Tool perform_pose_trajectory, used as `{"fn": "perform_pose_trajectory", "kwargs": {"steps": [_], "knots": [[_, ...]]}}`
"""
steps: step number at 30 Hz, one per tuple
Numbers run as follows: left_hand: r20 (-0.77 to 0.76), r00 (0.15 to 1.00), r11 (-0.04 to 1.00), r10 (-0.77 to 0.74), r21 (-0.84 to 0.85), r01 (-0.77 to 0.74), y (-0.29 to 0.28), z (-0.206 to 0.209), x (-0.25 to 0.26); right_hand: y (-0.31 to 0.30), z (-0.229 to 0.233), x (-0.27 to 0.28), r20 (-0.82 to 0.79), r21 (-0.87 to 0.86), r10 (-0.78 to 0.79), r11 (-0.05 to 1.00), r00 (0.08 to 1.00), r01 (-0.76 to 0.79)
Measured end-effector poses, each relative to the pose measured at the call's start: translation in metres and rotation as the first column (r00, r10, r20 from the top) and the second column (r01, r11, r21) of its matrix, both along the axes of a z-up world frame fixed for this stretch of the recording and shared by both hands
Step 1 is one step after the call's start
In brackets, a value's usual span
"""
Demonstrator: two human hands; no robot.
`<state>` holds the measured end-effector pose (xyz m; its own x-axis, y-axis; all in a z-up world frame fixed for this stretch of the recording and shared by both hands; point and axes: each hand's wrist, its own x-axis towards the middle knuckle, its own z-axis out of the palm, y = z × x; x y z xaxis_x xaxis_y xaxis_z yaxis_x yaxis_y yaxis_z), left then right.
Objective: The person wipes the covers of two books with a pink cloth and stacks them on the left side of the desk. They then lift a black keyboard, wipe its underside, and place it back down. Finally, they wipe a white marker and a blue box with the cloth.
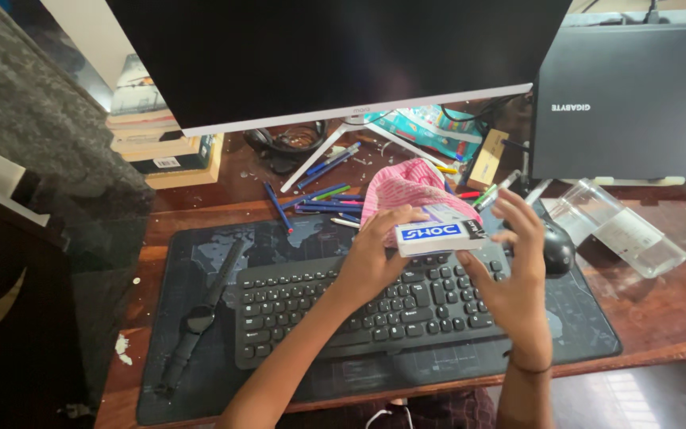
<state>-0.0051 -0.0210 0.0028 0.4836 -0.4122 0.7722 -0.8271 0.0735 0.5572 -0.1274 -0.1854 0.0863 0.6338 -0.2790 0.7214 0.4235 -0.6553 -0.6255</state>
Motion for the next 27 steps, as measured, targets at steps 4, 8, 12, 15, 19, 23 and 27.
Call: {"fn": "perform_pose_trajectory", "kwargs": {"steps": [4, 8, 12, 15, 19, 23, 27], "knots": [[-0.014, 0.996, 0.996, -0.084, 0.036, 0.085, 0.000, -0.001, 0.002, -0.017, 0.011, -0.004, -0.149, -0.307, 0.049, 0.947, 0.988, -0.093], [0.105, 0.993, 0.990, 0.046, 0.129, -0.059, -0.002, 0.002, -0.002, -0.036, 0.009, -0.014, -0.065, -0.362, -0.100, 0.930, 0.993, 0.070], [0.209, 0.960, 0.944, 0.185, 0.234, -0.233, -0.002, 0.001, 0.016, -0.064, 0.010, -0.021, 0.021, -0.403, -0.231, 0.888, 0.973, 0.219], [0.187, 0.961, 0.923, 0.206, 0.290, -0.254, -0.001, -0.009, 0.021, -0.079, -0.002, -0.018, -0.011, -0.409, -0.303, 0.871, 0.953, 0.272], [0.105, 0.975, 0.861, 0.194, 0.459, -0.221, -0.007, -0.026, 0.020, -0.099, -0.036, -0.020, -0.156, -0.442, -0.335, 0.865, 0.929, 0.237], [0.049, 0.971, 0.859, 0.233, 0.458, -0.229, -0.002, -0.023, 0.024, -0.106, -0.057, -0.033, -0.278, -0.496, -0.409, 0.836, 0.869, 0.234], [-0.168, 0.909, 0.892, 0.383, 0.323, -0.316, 0.009, -0.009, 0.034, -0.104, -0.057, -0.039, -0.400, -0.536, -0.459, 0.819, 0.793, 0.203]]}}
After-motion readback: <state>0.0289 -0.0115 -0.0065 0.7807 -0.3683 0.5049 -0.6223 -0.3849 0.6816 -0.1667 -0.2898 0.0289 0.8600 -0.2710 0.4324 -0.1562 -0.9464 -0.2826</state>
